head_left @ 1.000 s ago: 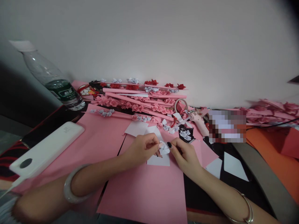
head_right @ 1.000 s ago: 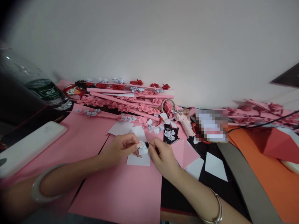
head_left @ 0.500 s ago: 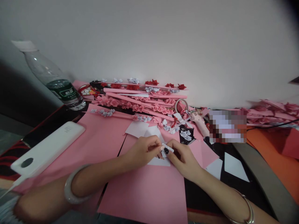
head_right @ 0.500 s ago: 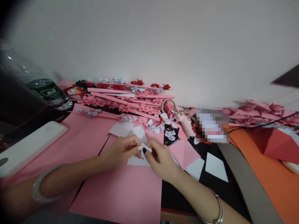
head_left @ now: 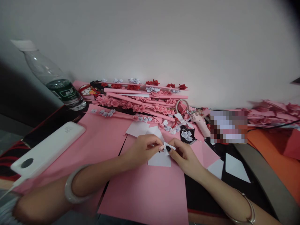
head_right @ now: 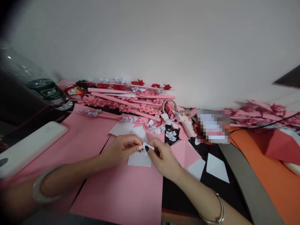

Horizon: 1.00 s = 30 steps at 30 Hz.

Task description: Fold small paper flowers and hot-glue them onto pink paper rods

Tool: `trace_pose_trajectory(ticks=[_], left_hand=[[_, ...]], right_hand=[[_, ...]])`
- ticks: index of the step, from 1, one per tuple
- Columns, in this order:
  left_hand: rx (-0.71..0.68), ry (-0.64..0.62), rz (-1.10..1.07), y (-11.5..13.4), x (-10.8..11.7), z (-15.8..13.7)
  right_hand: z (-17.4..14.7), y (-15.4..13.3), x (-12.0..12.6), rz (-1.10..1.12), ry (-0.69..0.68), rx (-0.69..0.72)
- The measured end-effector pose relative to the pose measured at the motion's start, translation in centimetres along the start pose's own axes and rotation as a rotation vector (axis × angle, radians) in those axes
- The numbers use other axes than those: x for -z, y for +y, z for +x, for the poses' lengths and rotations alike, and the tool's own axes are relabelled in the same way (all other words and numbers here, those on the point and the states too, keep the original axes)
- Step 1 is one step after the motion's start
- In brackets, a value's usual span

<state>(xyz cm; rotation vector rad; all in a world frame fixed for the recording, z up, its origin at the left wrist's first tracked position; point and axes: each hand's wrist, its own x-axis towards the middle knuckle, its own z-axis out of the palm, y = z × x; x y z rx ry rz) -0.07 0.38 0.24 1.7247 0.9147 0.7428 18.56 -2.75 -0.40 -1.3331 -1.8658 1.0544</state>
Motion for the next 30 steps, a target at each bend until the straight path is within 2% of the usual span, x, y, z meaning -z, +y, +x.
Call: trace_pose_trajectory(ticks=[8,15,21,30], left_hand=[[0.117,-0.038,-0.184,-0.76,-0.07,-0.07],[0.104,-0.026,-0.179,-0.79,-0.08,0.03],[0.096,-0.025,-0.146,-0.77,-0.04,-0.04],[0.086,-0.021,-0.144,-0.42,-0.17,-0.20]], right_hand=[[-0.04,0.26,0.06,0.007,-0.022,-0.027],[0.07,0.10,0.14,0.008,-0.024,-0.038],[0.26,-0.37,0.36,0.026,-0.093,-0.048],[0.28,-0.20,0.37,0.074,-0.115,-0.046]])
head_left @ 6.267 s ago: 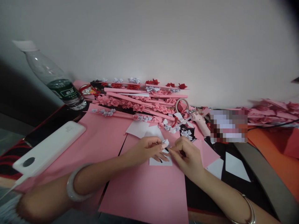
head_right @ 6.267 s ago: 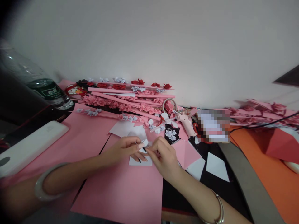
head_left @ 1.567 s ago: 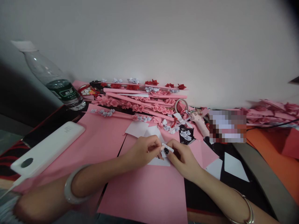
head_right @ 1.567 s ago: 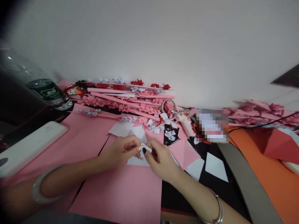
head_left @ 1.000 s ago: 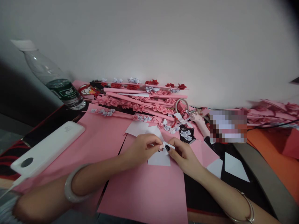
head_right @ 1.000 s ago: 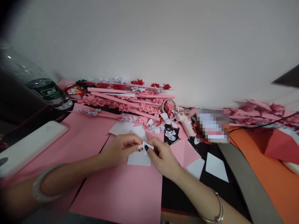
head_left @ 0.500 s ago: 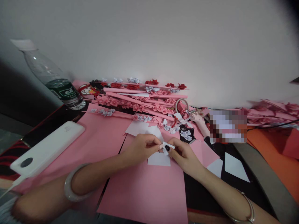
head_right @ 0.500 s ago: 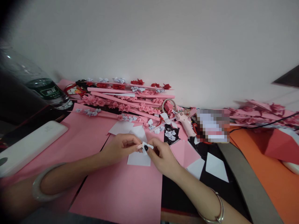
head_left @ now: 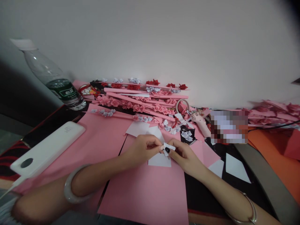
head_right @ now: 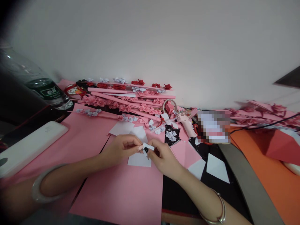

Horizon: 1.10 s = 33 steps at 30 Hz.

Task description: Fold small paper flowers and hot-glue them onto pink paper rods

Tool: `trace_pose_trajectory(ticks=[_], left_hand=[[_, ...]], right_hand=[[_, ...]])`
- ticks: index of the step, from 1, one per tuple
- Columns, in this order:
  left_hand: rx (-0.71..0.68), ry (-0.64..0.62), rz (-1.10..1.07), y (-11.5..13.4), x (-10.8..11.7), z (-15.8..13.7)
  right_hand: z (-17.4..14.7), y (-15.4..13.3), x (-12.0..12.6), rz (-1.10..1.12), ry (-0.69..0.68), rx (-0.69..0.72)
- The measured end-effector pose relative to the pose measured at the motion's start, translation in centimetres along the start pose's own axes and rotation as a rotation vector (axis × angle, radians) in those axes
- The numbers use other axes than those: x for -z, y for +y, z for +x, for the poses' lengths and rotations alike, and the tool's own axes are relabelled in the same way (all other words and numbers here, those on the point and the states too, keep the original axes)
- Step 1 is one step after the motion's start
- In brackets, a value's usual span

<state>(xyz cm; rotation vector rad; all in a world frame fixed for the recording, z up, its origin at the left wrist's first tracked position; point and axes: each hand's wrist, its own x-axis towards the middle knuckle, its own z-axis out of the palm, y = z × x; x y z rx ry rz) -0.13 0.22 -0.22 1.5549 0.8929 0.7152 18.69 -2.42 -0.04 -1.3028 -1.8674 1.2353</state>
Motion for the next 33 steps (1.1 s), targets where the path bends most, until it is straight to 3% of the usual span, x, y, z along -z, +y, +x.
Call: trace_pose_trajectory(ticks=[8,19,33], left_hand=[[0.040,-0.026,-0.124,-0.5,0.3,0.3],[0.089,-0.157,0.113,0.5,0.1,-0.2],[0.035,-0.248,0.080,0.3,0.1,-0.2]], right_hand=[[0.1,0.2,0.2,0.089,0.003,0.011],[-0.2,0.3,-0.3,0.033,-0.048,0.032],[-0.3,0.4,-0.4,0.031,-0.088,0.064]])
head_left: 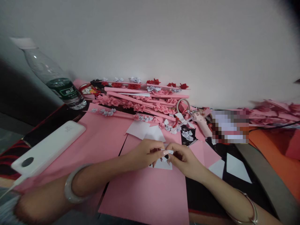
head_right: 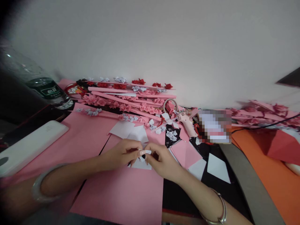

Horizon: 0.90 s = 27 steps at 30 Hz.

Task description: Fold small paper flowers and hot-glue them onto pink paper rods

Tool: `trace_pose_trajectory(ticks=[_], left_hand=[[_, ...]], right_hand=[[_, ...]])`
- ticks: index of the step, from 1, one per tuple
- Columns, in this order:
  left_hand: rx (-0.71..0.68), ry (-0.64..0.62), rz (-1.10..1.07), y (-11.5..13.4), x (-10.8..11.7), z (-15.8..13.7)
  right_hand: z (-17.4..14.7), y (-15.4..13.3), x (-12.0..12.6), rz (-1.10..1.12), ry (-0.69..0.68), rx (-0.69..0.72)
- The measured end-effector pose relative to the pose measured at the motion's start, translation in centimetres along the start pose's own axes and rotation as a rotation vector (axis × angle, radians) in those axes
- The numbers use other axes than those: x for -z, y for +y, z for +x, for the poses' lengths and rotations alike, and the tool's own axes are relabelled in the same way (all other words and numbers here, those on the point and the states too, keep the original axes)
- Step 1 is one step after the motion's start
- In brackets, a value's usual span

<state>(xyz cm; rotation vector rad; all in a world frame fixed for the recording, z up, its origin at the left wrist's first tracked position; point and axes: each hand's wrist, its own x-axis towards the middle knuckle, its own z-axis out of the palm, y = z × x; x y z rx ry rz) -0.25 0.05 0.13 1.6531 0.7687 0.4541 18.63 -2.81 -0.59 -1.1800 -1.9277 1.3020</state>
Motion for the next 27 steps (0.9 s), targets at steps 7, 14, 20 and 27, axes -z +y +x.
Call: trace_pose_trajectory(ticks=[7,14,20,27], left_hand=[[-0.094,-0.003,0.094,-0.39,0.12,-0.15],[-0.054,0.029,0.021,-0.40,0.22,-0.08],[0.006,0.048,0.027,-0.14,0.16,-0.09],[-0.028,0.125,-0.001,-0.21,0.22,-0.08]], right_hand=[[-0.17,0.10,0.04,0.037,0.018,-0.010],[-0.19,0.22,0.05,0.067,0.060,-0.007],[0.08,0.38,0.11,0.045,0.049,-0.016],[0.17,-0.14,0.14,0.111,0.125,0.027]])
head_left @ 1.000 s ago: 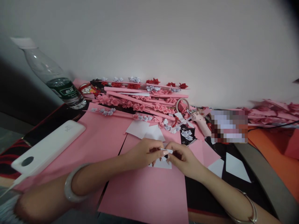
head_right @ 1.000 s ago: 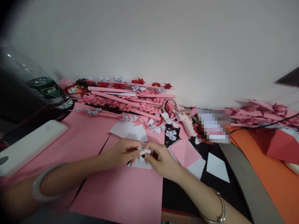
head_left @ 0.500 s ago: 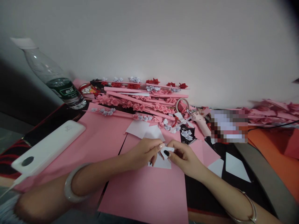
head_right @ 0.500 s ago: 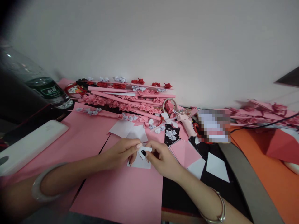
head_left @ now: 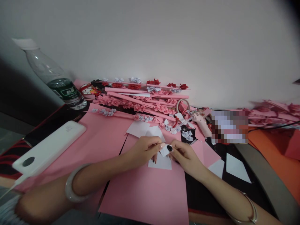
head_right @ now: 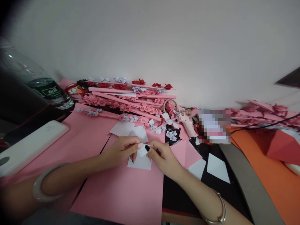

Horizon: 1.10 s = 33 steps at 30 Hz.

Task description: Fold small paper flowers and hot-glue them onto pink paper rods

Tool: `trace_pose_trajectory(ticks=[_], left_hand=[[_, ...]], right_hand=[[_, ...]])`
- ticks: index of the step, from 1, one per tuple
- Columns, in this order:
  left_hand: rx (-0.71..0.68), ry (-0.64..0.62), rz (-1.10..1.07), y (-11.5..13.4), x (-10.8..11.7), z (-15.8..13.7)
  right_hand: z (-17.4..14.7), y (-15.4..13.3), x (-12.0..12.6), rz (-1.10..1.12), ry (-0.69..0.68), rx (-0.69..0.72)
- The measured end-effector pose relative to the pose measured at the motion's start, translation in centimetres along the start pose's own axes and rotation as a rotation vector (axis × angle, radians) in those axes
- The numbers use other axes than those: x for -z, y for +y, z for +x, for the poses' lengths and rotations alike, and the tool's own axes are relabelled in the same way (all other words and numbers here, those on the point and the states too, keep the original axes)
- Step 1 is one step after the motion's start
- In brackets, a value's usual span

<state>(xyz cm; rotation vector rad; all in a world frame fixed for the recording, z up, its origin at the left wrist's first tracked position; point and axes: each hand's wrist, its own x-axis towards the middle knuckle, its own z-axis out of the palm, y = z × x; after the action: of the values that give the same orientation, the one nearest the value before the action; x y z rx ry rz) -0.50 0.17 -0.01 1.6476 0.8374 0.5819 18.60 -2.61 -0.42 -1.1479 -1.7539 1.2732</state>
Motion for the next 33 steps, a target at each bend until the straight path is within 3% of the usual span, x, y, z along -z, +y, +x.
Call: trace_pose_trajectory(ticks=[7,12,22,33], left_hand=[[0.172,-0.108,-0.284,0.2,-0.6,0.3],[0.196,0.006,-0.229,0.1,-0.6,0.5],[0.105,0.113,-0.095,-0.5,-0.5,0.4],[0.137,0.067,-0.122,-0.3,-0.3,0.4]], right_hand=[[-0.3,0.0,-0.3,-0.139,0.022,0.041],[-0.8,0.3,-0.5,-0.076,0.275,0.047],[-1.1,0.1,-0.9,0.102,0.145,-0.036],[-0.9,0.4,-0.5,0.112,0.121,-0.017]])
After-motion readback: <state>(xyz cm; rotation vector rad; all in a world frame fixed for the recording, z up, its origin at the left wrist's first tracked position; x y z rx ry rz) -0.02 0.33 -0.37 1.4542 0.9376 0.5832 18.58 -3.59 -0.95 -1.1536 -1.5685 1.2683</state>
